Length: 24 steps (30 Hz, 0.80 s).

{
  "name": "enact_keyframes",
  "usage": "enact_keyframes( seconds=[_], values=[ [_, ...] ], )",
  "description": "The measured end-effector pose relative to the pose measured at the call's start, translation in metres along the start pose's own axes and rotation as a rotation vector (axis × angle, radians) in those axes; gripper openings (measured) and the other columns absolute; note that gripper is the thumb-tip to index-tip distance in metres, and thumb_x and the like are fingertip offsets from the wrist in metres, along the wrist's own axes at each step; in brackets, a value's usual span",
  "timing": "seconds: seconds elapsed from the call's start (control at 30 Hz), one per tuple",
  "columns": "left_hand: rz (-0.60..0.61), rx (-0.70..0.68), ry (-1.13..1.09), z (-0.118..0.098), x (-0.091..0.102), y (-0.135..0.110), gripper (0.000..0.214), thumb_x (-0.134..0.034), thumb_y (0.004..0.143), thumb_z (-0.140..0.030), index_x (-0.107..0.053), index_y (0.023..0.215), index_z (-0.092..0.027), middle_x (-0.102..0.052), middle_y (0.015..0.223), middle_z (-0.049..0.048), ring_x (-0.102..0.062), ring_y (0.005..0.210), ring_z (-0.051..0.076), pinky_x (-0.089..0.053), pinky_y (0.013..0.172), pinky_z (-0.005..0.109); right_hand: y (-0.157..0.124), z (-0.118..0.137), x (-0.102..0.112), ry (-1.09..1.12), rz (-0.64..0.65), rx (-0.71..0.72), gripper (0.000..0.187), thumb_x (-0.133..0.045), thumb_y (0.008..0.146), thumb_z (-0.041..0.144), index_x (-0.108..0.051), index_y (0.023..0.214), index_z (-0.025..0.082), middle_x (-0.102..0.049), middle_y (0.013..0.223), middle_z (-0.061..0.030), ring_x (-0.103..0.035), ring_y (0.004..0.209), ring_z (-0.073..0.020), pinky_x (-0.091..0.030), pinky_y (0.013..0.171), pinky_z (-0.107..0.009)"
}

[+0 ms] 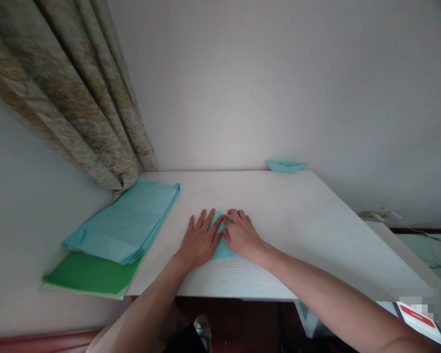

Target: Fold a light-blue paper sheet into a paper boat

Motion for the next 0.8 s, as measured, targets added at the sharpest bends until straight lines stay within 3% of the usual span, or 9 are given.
enact_keyframes(
  seconds=[0.1, 0.27, 0.57, 0.8],
  values=[
    [0.014, -0.004, -0.007, -0.001, 0.0, 0.001, 0.053, -0.02, 0.095, -0.045, -0.018, 0.146, -0.03, -0.015, 0.155, 0.0029, -0.01, 0.14, 0.033, -0.015, 0.108, 0.061, 0.003, -0.004, -0.004, -0.015, 0.002, 0.035, 0.045, -0.038, 0.088, 0.028, -0.05, 0.127, 0.01, -0.041, 0.137, -0.018, -0.035, 0.124, -0.0323, -0.031, 0.098, -0.045],
    [0.022, -0.033, -0.001, -0.002, 0.0, 0.001, 0.056, -0.017, 0.095, -0.044, -0.015, 0.147, -0.024, -0.014, 0.154, 0.0025, -0.007, 0.14, 0.034, -0.016, 0.107, 0.062, 0.011, -0.016, -0.012, -0.018, 0.105, 0.062, 0.06, -0.033, 0.09, 0.039, -0.026, 0.145, 0.016, -0.014, 0.154, -0.0111, -0.007, 0.139, -0.0364, -0.013, 0.107, -0.056],
    [-0.025, -0.035, 0.049, -0.002, -0.001, -0.002, 0.06, -0.015, 0.095, -0.041, -0.015, 0.146, -0.01, -0.015, 0.153, 0.0131, -0.008, 0.141, 0.027, -0.012, 0.11, 0.056, 0.011, -0.015, -0.017, -0.033, 0.093, 0.073, 0.06, -0.03, 0.092, 0.047, -0.017, 0.147, 0.028, -0.008, 0.155, -0.0088, -0.003, 0.14, -0.0355, -0.006, 0.107, -0.06],
    [-0.029, 0.039, 0.084, -0.003, -0.003, -0.018, 0.066, -0.015, 0.094, -0.048, -0.022, 0.144, -0.006, -0.014, 0.152, 0.017, -0.007, 0.141, 0.031, -0.013, 0.11, 0.056, 0.01, -0.014, -0.02, -0.016, 0.054, 0.068, 0.058, -0.026, 0.092, 0.052, -0.023, 0.146, 0.029, -0.013, 0.154, -0.0076, -0.007, 0.14, -0.0345, -0.007, 0.108, -0.059]
  ],
)
Point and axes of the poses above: each hand's wrist, its own y-axis towards the middle knuckle, its own x-axis out of the back of the hand, z = x × y, the point moved 1 cm from there along y, towards the middle knuckle
